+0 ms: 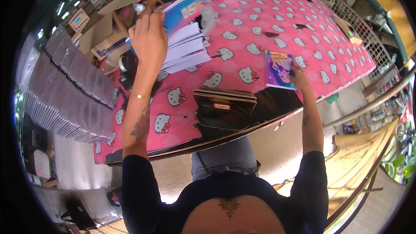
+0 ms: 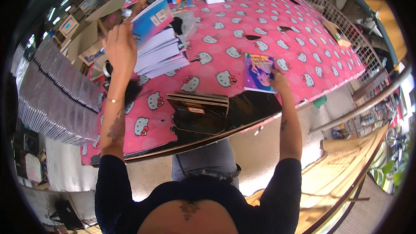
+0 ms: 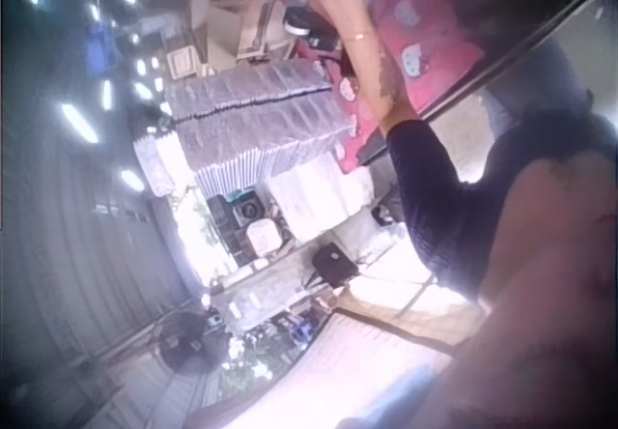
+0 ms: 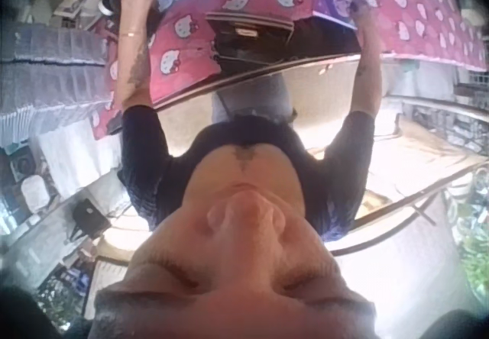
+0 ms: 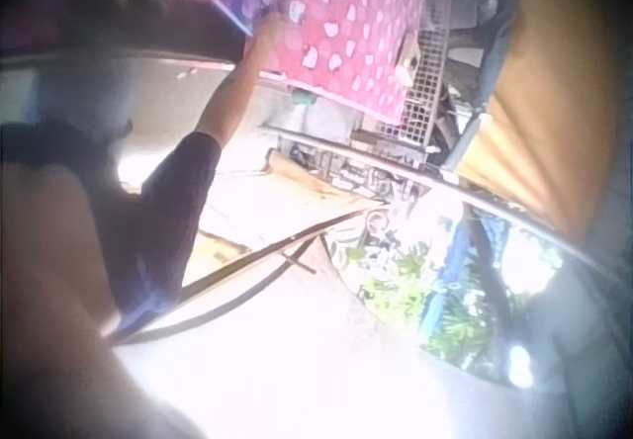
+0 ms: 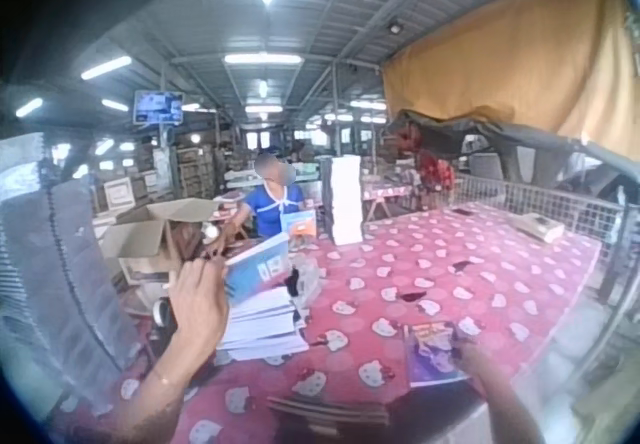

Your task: The person reaches up to touch a ceiling fan, then picks up pre-punched notebooks and manually threads plastic spiral spines through the holes. They place the finished notebooks on a stack on the work table.

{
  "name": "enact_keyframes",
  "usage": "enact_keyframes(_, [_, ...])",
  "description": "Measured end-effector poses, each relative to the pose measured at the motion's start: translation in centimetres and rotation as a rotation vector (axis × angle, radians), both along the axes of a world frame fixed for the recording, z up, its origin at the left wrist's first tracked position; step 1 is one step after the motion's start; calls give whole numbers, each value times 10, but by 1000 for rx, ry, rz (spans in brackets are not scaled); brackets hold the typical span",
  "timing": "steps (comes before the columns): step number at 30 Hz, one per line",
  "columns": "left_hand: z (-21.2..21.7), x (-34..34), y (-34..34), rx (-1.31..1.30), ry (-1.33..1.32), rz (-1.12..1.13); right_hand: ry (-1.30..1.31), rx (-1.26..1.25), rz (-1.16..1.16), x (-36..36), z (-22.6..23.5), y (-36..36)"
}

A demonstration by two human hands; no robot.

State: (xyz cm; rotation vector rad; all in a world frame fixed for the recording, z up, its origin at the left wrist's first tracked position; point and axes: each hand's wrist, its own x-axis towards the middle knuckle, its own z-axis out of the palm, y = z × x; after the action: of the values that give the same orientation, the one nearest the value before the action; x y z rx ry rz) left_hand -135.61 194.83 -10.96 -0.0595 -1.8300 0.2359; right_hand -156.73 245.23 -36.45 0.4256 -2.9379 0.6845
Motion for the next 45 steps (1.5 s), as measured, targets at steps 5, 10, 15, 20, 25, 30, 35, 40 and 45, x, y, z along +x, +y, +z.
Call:
enact_keyframes(5, [-4,23,75,167,-299,-408,55,-3,165,7,31,-24])
enact_keyframes(10, [-14,25,112,209,-463,-644,-296,-1205,778,111,106,-93])
enact_keyframes(15, [-29,29,137,46,-537,-661,-188,-1191,410,209,96,-144])
enact_keyframes(20, [-30,35,141,-6,-483,-739,-85,-1297,355,222,78,-149])
enact_keyframes(25, [-25,44,134,-32,-504,-721,-90,-1174,283,223,79,-155])
enact_keyframes(30, [-25,48,136,-81,-516,-763,-171,-1053,218,228,78,-151])
enact_keyframes(35, [-55,49,129,-63,-628,-641,-46,-1142,321,236,73,-151])
enact_keyframes(40, [-126,67,114,147,-476,-449,-155,-1340,403,236,63,-171])
enact_keyframes(45, [-184,90,107,806,-460,-525,-107,-1140,311,233,46,-194])
